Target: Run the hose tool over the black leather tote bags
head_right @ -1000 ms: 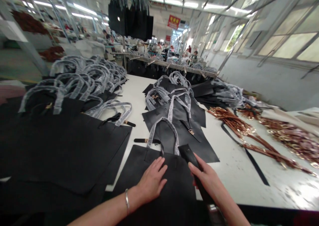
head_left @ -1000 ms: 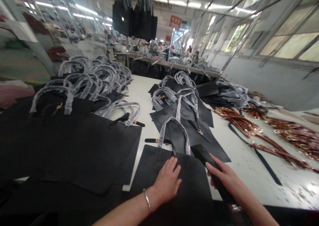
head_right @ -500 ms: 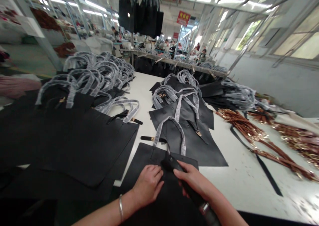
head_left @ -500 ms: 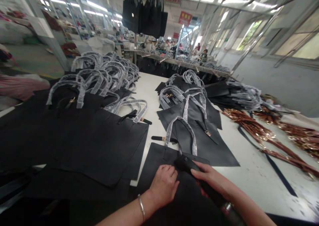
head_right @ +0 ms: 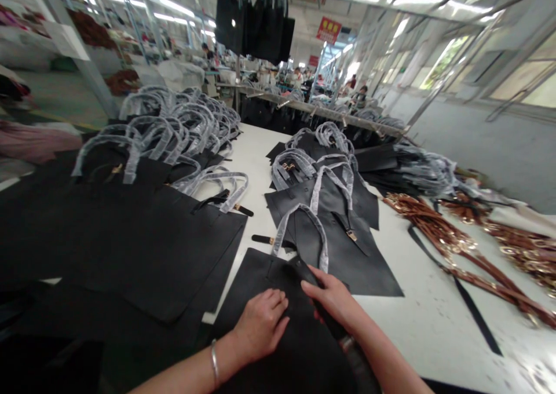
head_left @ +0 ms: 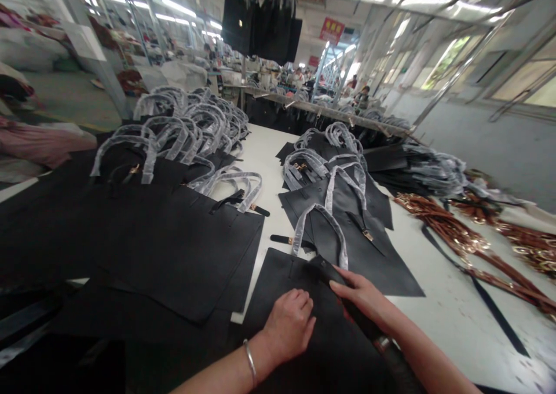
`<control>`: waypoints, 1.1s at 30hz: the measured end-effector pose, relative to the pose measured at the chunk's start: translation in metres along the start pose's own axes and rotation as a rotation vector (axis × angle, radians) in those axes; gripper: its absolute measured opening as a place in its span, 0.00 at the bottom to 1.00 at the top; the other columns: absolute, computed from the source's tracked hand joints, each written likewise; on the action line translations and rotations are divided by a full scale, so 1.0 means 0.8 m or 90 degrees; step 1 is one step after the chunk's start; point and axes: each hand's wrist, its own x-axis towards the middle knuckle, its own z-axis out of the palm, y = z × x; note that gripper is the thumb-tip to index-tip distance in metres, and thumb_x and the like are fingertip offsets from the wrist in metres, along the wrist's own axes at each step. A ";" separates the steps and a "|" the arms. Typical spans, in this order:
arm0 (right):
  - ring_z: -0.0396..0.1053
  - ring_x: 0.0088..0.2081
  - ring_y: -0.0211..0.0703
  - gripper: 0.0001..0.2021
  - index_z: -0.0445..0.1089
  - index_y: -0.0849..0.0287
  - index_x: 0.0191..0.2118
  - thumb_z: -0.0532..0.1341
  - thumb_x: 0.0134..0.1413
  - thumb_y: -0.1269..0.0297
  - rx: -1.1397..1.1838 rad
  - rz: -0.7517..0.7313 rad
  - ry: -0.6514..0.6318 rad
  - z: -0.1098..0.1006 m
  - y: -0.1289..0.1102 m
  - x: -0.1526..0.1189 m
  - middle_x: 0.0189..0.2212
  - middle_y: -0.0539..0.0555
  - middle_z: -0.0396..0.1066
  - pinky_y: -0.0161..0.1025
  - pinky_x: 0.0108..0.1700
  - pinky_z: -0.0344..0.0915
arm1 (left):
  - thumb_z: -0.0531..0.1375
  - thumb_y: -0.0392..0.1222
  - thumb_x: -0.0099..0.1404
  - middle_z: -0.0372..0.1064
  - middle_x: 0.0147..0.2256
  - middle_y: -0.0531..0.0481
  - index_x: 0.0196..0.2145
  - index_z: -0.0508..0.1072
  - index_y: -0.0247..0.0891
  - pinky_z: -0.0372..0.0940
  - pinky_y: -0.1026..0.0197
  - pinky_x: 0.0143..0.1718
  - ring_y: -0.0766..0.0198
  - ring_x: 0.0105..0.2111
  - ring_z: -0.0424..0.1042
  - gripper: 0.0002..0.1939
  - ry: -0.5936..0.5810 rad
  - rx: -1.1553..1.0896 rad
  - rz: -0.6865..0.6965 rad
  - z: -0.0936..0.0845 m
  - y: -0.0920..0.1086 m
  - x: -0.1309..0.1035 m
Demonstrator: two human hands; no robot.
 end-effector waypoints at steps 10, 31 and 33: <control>0.64 0.15 0.34 0.34 0.58 0.58 0.63 0.63 0.51 0.54 -0.042 0.037 -0.127 0.017 -0.015 -0.018 0.19 0.43 0.64 0.30 0.18 0.60 | 0.54 0.36 0.65 0.69 0.29 0.49 0.29 0.67 0.38 0.64 0.61 0.31 0.61 0.31 0.67 0.07 0.048 0.024 0.091 0.018 -0.011 -0.014; 0.63 0.15 0.34 0.28 0.60 0.54 0.61 0.60 0.54 0.57 -0.070 -0.099 -0.085 0.073 -0.086 0.064 0.20 0.43 0.63 0.30 0.17 0.59 | 0.57 0.39 0.63 0.72 0.28 0.51 0.27 0.69 0.38 0.64 0.64 0.28 0.62 0.31 0.70 0.07 0.032 0.010 -0.003 0.010 -0.006 -0.008; 0.62 0.14 0.34 0.26 0.65 0.56 0.57 0.62 0.52 0.56 -0.072 -0.079 -0.134 0.075 -0.085 0.064 0.19 0.43 0.63 0.31 0.17 0.59 | 0.58 0.39 0.62 0.72 0.28 0.51 0.27 0.69 0.38 0.64 0.64 0.29 0.62 0.31 0.70 0.07 0.031 0.009 -0.006 0.012 -0.006 -0.008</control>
